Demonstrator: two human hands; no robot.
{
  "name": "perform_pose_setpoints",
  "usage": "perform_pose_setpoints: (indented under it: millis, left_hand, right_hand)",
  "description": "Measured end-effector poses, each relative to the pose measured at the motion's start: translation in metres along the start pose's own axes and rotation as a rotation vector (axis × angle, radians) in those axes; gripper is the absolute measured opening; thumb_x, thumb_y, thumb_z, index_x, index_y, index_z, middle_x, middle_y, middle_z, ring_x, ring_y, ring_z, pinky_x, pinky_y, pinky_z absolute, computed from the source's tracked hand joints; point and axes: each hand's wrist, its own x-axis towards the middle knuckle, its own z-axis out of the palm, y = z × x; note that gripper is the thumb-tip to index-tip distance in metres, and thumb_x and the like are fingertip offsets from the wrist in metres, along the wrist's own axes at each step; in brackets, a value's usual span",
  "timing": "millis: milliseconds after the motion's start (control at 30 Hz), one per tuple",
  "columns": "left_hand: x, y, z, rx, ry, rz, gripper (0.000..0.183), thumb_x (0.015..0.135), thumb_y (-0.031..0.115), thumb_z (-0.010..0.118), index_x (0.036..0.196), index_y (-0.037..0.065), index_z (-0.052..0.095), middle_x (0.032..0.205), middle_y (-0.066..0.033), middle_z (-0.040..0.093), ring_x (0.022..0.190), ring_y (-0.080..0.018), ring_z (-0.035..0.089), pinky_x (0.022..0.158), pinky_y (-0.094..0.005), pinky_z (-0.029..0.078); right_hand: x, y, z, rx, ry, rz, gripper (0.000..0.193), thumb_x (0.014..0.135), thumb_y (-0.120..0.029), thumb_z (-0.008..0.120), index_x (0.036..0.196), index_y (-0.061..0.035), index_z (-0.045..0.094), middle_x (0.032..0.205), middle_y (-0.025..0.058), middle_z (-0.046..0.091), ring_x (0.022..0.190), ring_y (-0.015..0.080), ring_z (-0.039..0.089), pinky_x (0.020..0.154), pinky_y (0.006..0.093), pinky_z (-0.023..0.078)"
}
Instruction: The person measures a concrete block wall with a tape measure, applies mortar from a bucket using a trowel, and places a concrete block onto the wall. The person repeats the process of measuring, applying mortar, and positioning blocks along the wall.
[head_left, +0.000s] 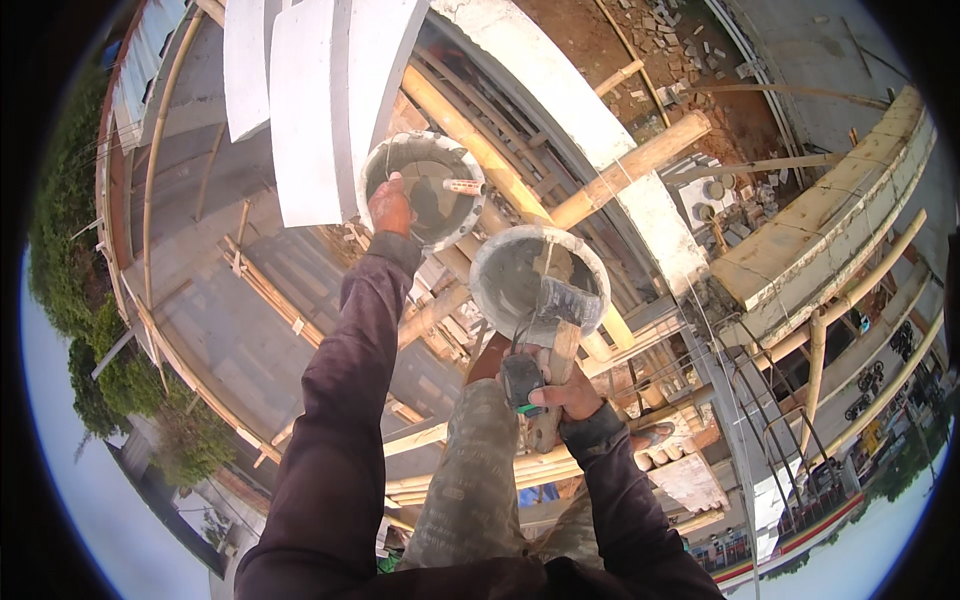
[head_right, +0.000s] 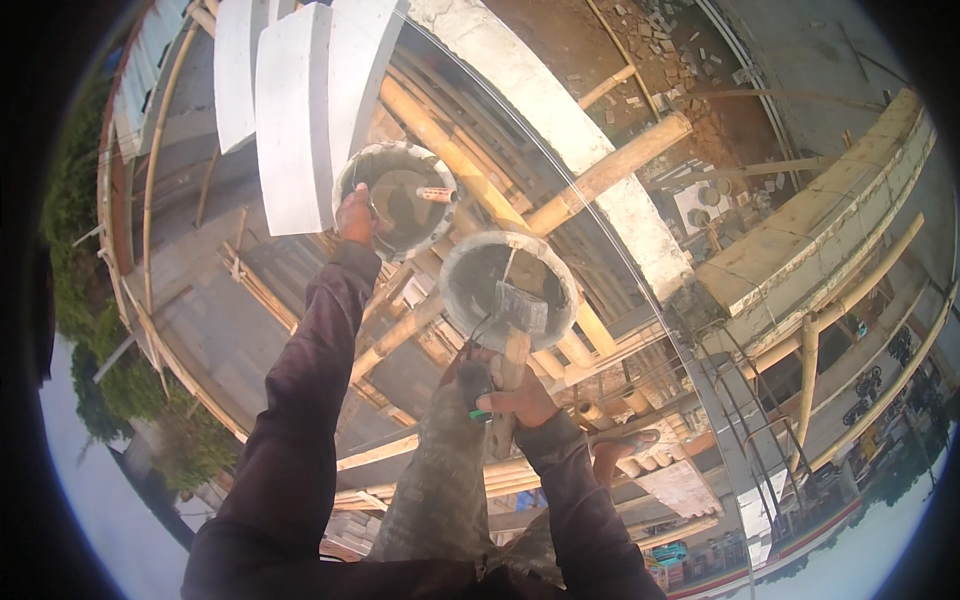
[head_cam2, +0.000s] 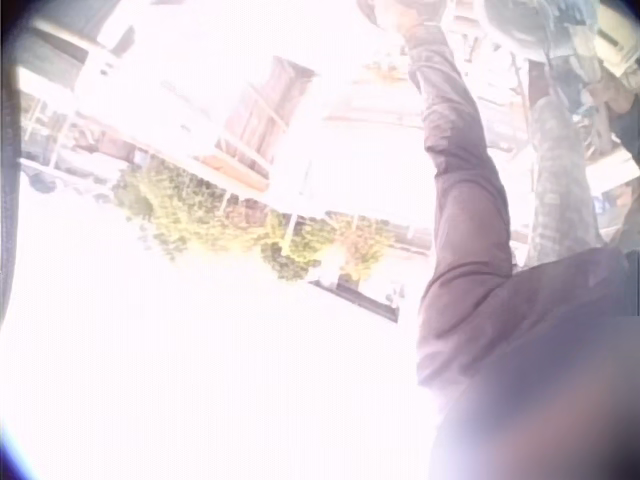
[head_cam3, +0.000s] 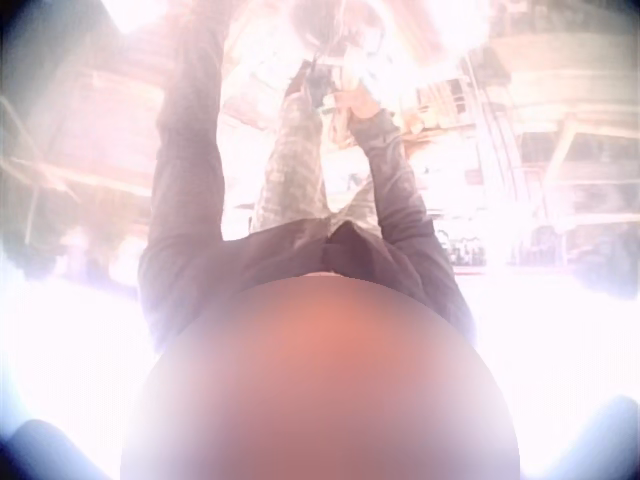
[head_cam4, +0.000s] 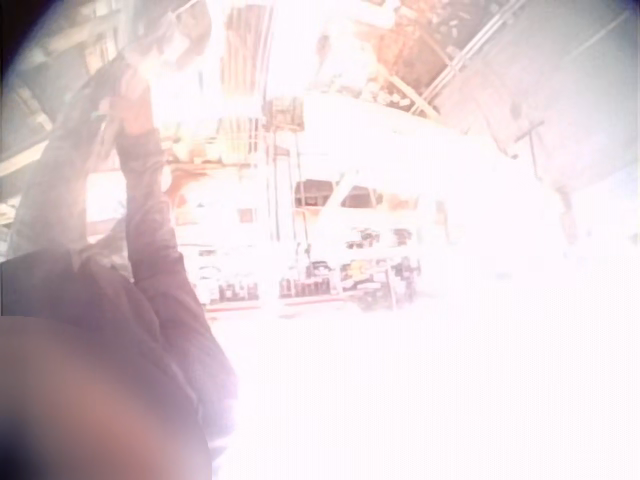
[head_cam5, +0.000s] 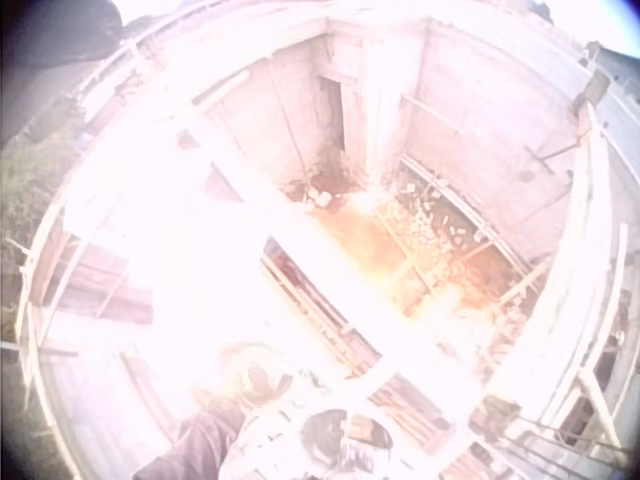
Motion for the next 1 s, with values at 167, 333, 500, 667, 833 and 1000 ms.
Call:
perform_pose_setpoints:
  millis: [167, 333, 500, 667, 833, 1000]
  left_hand:
    - [-0.013, 0.029, -0.077, -0.339, -0.048, -0.045, 0.026, 0.097, 0.032, 0.058, 0.105, 0.008, 0.061, 0.087, 0.0003, 0.057, 0.07, -0.0119, 0.05, 0.065, -0.0282, 0.042]
    - [-0.01, 0.03, -0.057, -0.475, -0.041, -0.009, 0.026, 0.095, 0.033, 0.062, 0.098, 0.008, 0.057, 0.081, 0.0016, 0.045, 0.067, -0.011, 0.041, 0.07, -0.0318, 0.043]
    - [0.039, 0.011, -0.039, -0.578, -0.119, -0.102, 0.027, 0.098, 0.032, 0.058, 0.108, 0.007, 0.055, 0.095, -0.0042, 0.053, 0.092, -0.0222, 0.053, 0.087, -0.0415, 0.043]
    - [0.065, -0.001, -0.073, -0.5, -0.217, -0.147, 0.023, 0.099, 0.03, 0.055, 0.094, 0.007, 0.053, 0.086, -0.0053, 0.055, 0.089, -0.0249, 0.058, 0.086, -0.0418, 0.046]
    - [0.067, 0.003, -0.089, -0.236, -0.166, -0.109, 0.021, 0.101, 0.027, 0.05, 0.095, 0.006, 0.053, 0.097, -0.01, 0.062, 0.093, -0.0269, 0.061, 0.085, -0.0418, 0.048]
    - [0.081, -0.008, -0.093, -0.173, -0.133, -0.072, 0.015, 0.098, 0.022, 0.05, 0.097, 0.008, 0.055, 0.094, -0.0072, 0.067, 0.087, -0.0199, 0.064, 0.08, -0.0377, 0.051]
  right_hand:
    - [0.007, -0.001, 0.011, -0.179, 0.005, 0.017, 0.073, 0.065, -0.006, 0.078, 0.132, 0.0011, 0.048, 0.118, 0.0086, 0.059, 0.107, 0.0196, 0.057, 0.094, 0.0334, 0.047]
    - [0.011, 0.009, 0.021, -0.283, 0.018, 0.055, 0.074, 0.063, -0.012, 0.081, 0.129, 0.0025, 0.051, 0.112, 0.005, 0.056, 0.104, 0.0173, 0.053, 0.093, 0.0326, 0.043]
    - [0.032, 0.017, 0.034, -0.455, 0.039, 0.054, 0.072, 0.061, -0.015, 0.082, 0.126, -0.0003, 0.055, 0.111, 0.005, 0.052, 0.102, 0.0175, 0.051, 0.093, 0.0323, 0.041]
    - [0.065, 0.025, 0.052, -0.862, 0.043, -0.106, 0.066, 0.061, -0.019, 0.084, 0.12, -0.0018, 0.059, 0.103, 0.0068, 0.059, 0.101, 0.02, 0.056, 0.09, 0.035, 0.044]
    - [0.112, 0.039, 0.057, -0.526, -0.028, 0.026, 0.072, 0.064, -0.029, 0.083, 0.123, 0.0042, 0.057, 0.102, 0.0084, 0.059, 0.098, 0.0219, 0.056, 0.09, 0.0308, 0.043]
    - [0.152, 0.059, 0.037, -0.316, 0.072, -0.004, 0.051, 0.068, -0.012, 0.08, 0.112, 0.004, 0.059, 0.091, 0.0042, 0.059, 0.078, 0.0146, 0.059, 0.069, 0.0289, 0.049]
